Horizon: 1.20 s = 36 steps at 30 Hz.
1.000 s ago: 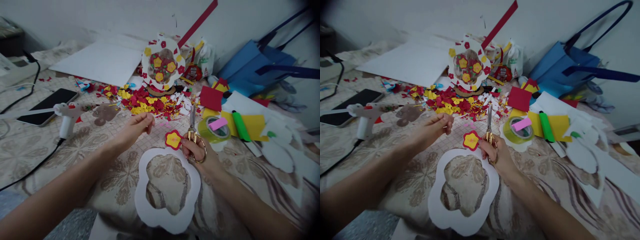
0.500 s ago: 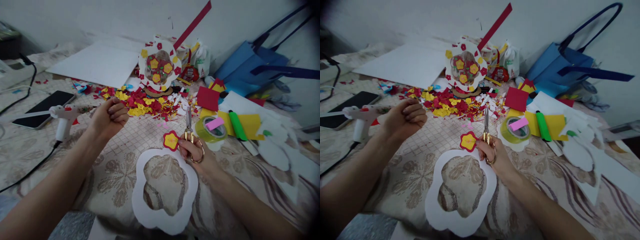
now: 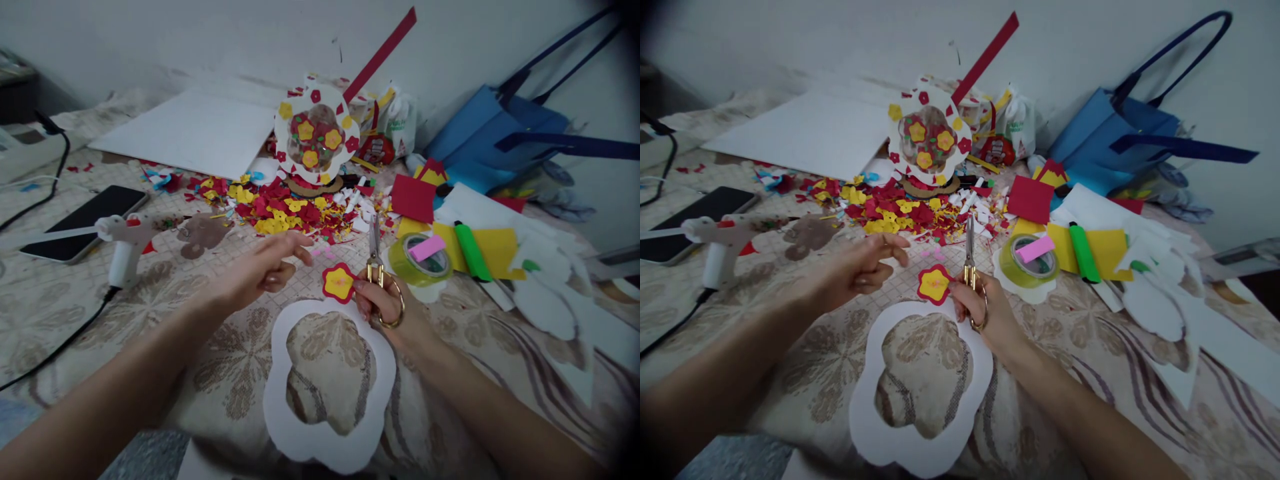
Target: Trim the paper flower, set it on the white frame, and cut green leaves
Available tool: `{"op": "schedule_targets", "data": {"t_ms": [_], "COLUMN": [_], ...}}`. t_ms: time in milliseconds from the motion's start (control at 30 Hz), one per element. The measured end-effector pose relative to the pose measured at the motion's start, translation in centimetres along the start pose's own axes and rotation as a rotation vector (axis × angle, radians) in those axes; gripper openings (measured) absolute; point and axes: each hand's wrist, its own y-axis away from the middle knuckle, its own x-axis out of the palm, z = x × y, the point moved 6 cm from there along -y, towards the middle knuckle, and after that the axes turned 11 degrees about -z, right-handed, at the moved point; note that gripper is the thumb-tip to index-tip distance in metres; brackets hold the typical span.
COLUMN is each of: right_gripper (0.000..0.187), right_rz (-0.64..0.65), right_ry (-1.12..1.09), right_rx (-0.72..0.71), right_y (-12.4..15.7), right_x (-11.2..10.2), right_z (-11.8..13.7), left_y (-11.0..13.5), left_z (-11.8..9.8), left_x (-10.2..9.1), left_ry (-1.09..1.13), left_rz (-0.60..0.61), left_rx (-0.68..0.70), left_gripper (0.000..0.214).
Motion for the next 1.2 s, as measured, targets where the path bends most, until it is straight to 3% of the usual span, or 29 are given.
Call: {"op": "schedule_targets", "data": {"t_ms": [100,200,267,400,467,533,633,767,933,1200], "right_gripper": [0.026,0.027,0.026,0.025,0.026,0.027,0.029,0.028,0.027,0.032], "right_rz": [0.002,0.002,-0.002,0.012,0.016,0.018,0.012,0.018,0.035,0.064], "right_ry": [0.026,0.044,0.036,-0.009,-0.008,0.000,0.015,0.037,0.034,0.000], "right_rx": [0.004,0.013,0.013,-0.006,0.000,0.009,0.005,-0.020,-0.033,-0.045], "right_y": [0.2,0.3,0.2,0.0,-0.1,-0.1,0.1,0.4,0.6,0.5], "right_x": [0.1,0.2,0.1,0.0,-0.1,0.0,0.1,0.3,0.7,1.1], "right_z": [0.2,0.2,0.1,-0.2,-0.3,-0.4,-0.3,-0.2,-0.1,-0.2], "left_y": [0.3,0.4,0.3,-0.6,-1.1,-1.4,-1.5,-0.6,0.5,0.2], "left_z": [0.8,2.0,2.1,0.6,-0.4,-0.6,0.4,2.1,2.4,2.4], "left_x": [1.1,1.8,1.4,-0.7,-1.9,-2.6,-2.1,0.3,1.8,1.5], "left_ry": [-0.372,-0.476,-0.368,0.106,0.306,0.340,0.039,-0.323,-0.371,-0.478], "left_rz": [0.101,0.236,0.213,0.042,-0.062,-0.149,-0.188,-0.112,0.034,-0.012], "left_rx": [0.109,0.047,-0.015,-0.099,-0.081,-0.040,0.012,0.031,-0.030,0.088], "left_gripper": [0.028,0.014,0.017,0.016,0.019,0.022,0.021,0.016,0.015,0.018]}}
